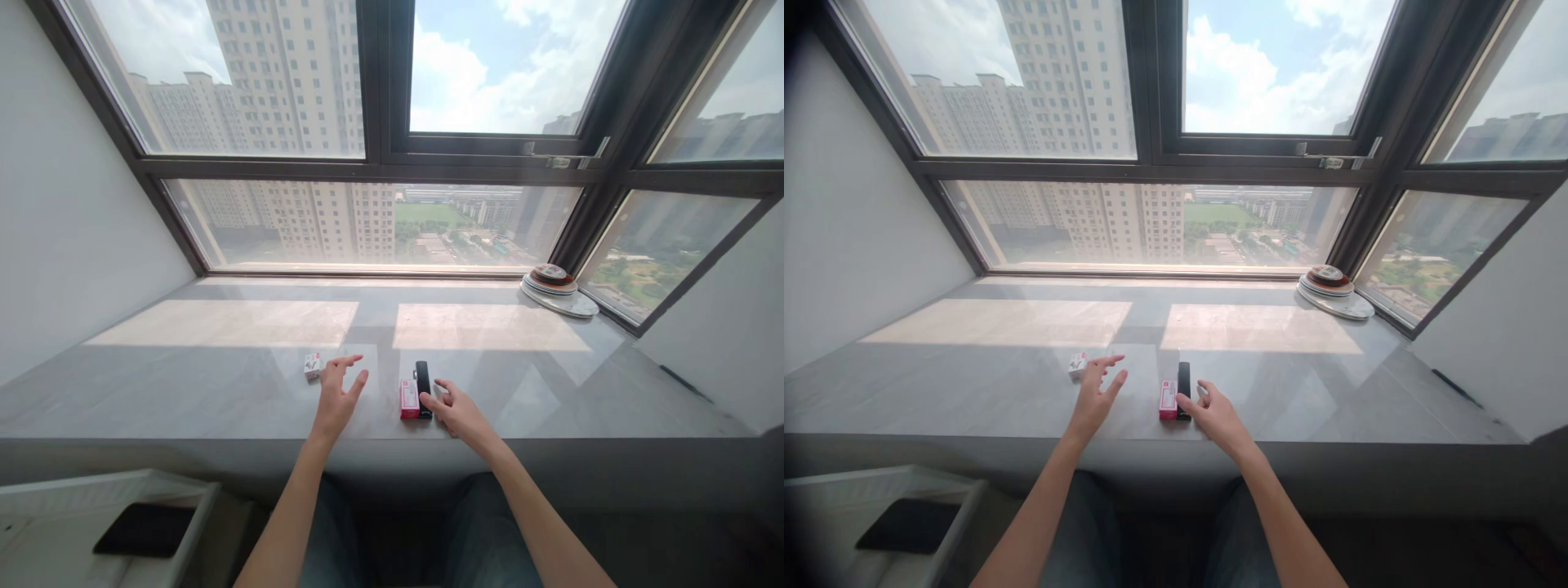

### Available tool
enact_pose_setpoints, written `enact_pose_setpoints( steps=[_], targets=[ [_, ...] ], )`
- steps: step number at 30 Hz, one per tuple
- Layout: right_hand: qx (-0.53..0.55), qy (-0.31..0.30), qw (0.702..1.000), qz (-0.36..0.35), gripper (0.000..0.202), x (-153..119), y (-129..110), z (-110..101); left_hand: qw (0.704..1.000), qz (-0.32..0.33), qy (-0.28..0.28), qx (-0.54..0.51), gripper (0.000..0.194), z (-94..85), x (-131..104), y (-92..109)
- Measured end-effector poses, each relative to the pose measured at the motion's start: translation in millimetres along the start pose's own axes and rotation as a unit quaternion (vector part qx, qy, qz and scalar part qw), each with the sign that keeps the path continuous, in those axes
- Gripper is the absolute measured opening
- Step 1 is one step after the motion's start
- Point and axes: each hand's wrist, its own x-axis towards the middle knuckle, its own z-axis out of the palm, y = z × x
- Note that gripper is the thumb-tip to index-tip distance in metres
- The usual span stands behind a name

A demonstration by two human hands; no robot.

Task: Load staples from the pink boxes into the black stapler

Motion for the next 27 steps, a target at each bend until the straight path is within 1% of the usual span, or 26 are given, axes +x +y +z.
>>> enact_pose_setpoints(
  steps=[1, 2, 3, 4, 5, 6, 8, 10, 12, 15, 18, 20, 22, 25, 27],
  targets=[
    [-0.026, -0.002, 1.0, -0.012, 0.093, -3, -2, -1, 0.995, -0.048, 0.065, 0.056, 0.04, -11.0, 8, -15],
    [-0.051, -0.005, 0.998, -0.023, 0.097, -6, -4, -2, 0.982, -0.102, 0.112, 0.116, 0.041, -22.1, 16, -31],
    [-0.073, -0.009, 0.997, -0.032, 0.099, -7, -6, -2, 0.965, -0.156, 0.129, 0.169, 0.044, -32.3, 24, -45],
    [-0.092, -0.015, 0.995, -0.039, 0.099, -8, -9, -2, 0.954, -0.195, 0.11, 0.2, 0.046, -40.9, 31, -58],
    [-0.109, -0.021, 0.993, -0.046, 0.096, -9, -11, -1, 0.95, -0.209, 0.095, 0.21, 0.045, -46.8, 37, -69],
    [-0.124, -0.026, 0.991, -0.053, 0.091, -9, -14, 0, 0.949, -0.215, 0.074, 0.217, 0.044, -49.7, 41, -76],
    [-0.148, -0.031, 0.986, -0.066, 0.079, -7, -17, 1, 0.956, -0.198, 0.034, 0.214, 0.04, -45.3, 47, -81],
    [-0.164, -0.032, 0.983, -0.077, 0.069, -6, -19, 2, 0.963, -0.168, -0.007, 0.209, 0.038, -29.5, 49, -74],
    [-0.171, -0.029, 0.981, -0.089, 0.062, -3, -18, 3, 0.97, -0.134, -0.05, 0.196, 0.038, -7.2, 49, -61],
    [-0.177, -0.018, 0.979, -0.098, 0.06, 1, -16, 7, 0.977, -0.084, -0.102, 0.167, 0.04, 26.7, 45, -36],
    [-0.172, -0.02, 0.98, -0.099, 0.06, 6, -16, 11, 0.98, -0.045, -0.139, 0.136, 0.042, 50.9, 38, -12],
    [-0.162, -0.028, 0.981, -0.102, 0.058, 8, -19, 13, 0.98, -0.024, -0.158, 0.119, 0.043, 59.8, 32, 0],
    [-0.154, -0.039, 0.981, -0.108, 0.056, 11, -21, 14, 0.979, -0.012, -0.177, 0.097, 0.045, 64.3, 26, 9],
    [-0.154, -0.054, 0.98, -0.116, 0.052, 13, -22, 16, 0.978, -0.012, -0.2, 0.052, 0.049, 67.0, 20, 15],
    [-0.157, -0.057, 0.979, -0.118, 0.049, 16, -21, 17, 0.979, -0.012, -0.198, 0.038, 0.049, 68.7, 16, 17]
  ],
)
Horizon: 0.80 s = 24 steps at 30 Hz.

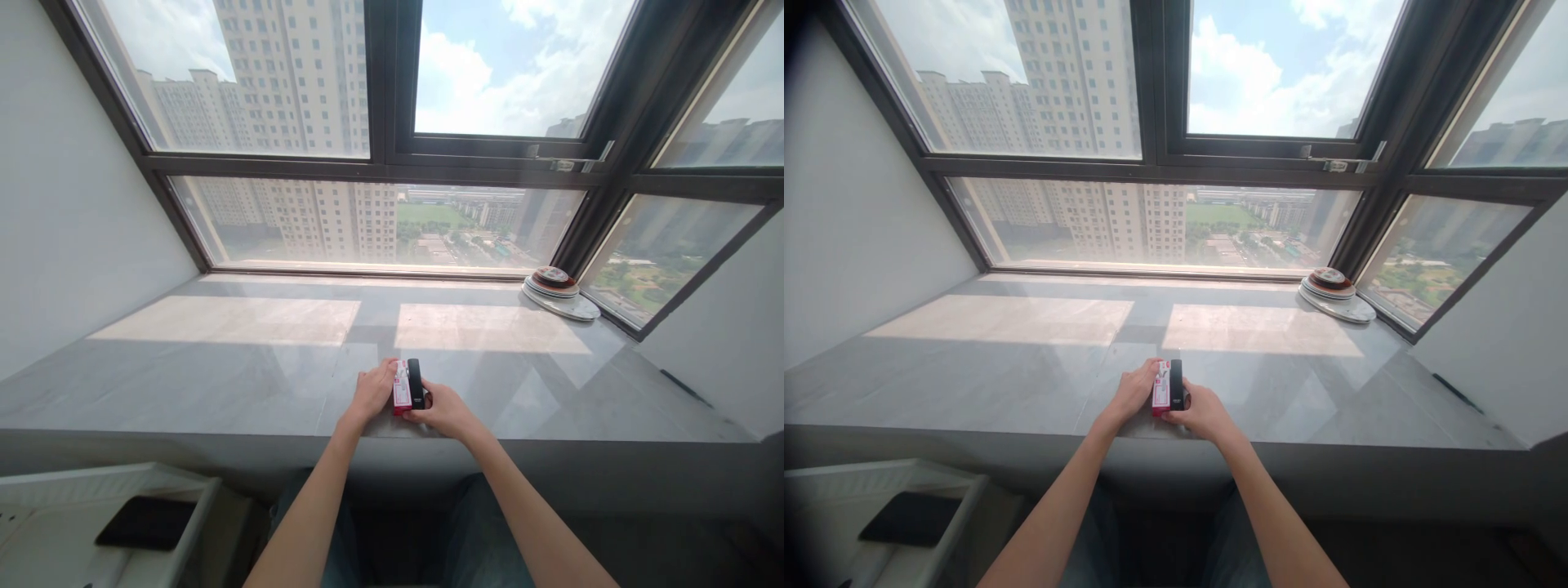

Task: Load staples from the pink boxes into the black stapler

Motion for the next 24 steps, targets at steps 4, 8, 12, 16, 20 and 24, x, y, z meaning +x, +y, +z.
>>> enact_pose_setpoints(
  steps=[4, 8, 12, 16, 20, 24],
  targets=[
    [0.0, -0.006, 1.0, -0.009, 0.047, 2, 3, -1, 0.999, -0.013, 0.022, 0.022, 0.05, 6.9, -3, 4],
    [0.013, -0.014, 1.0, -0.011, 0.049, -1, 4, -12, 0.999, -0.024, 0.013, 0.037, 0.05, 17.1, 0, 14],
    [0.039, 0.0, 0.999, 0.031, 0.042, -9, 15, -38, 0.999, -0.021, -0.003, 0.031, 0.052, 40.2, 14, 37],
    [0.067, 0.014, 0.995, 0.075, 0.04, -22, 38, -77, 0.999, -0.005, -0.028, 0.015, 0.056, 75.6, 32, 75],
    [0.076, 0.018, 0.99, 0.119, 0.048, -38, 67, -124, 0.998, 0.021, -0.06, 0.0, 0.06, 113.7, 48, 122],
    [0.06, 0.029, 0.985, 0.158, 0.054, -51, 91, -166, 0.996, 0.041, -0.078, -0.009, 0.06, 148.1, 63, 163]
  ],
)
